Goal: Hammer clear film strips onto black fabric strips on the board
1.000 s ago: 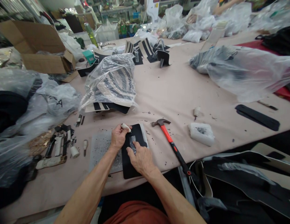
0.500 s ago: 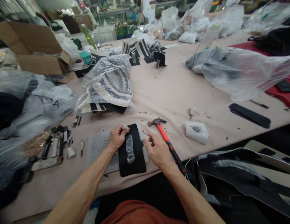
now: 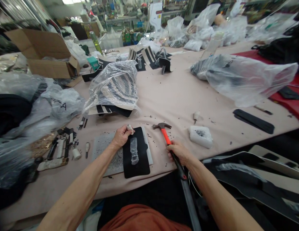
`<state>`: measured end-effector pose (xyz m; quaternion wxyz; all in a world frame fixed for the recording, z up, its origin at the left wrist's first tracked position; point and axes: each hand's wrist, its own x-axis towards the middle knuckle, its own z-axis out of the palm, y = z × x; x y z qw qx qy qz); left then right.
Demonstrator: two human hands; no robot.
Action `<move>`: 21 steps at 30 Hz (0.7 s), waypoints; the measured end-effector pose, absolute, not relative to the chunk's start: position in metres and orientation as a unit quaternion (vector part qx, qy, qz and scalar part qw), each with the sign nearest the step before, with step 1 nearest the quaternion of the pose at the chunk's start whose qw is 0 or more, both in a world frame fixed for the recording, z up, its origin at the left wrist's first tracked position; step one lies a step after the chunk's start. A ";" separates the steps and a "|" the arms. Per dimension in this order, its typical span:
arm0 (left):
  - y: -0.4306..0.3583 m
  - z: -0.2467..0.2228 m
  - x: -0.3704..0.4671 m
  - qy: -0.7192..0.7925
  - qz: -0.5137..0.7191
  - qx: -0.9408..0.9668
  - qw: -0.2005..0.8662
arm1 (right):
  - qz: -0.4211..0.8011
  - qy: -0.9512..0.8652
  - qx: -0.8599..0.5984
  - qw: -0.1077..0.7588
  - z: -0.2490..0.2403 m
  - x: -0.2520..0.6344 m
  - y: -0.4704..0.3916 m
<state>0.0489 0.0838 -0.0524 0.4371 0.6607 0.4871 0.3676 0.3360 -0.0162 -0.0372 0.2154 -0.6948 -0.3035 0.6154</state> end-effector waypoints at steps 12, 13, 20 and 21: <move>0.076 -0.053 0.046 0.452 0.362 0.707 0.407 | 0.439 -0.445 -0.681 0.381 0.039 0.297 -0.020; 0.074 -0.055 0.046 0.451 0.369 0.704 0.406 | 0.367 -0.510 -0.679 0.379 0.047 0.296 -0.019; 0.069 -0.057 0.046 0.469 0.374 0.698 0.390 | 0.144 -0.728 -0.669 0.053 0.060 0.282 -0.008; 0.069 -0.057 0.046 0.470 0.374 0.697 0.392 | 0.144 -0.732 -0.665 0.031 0.065 0.283 -0.005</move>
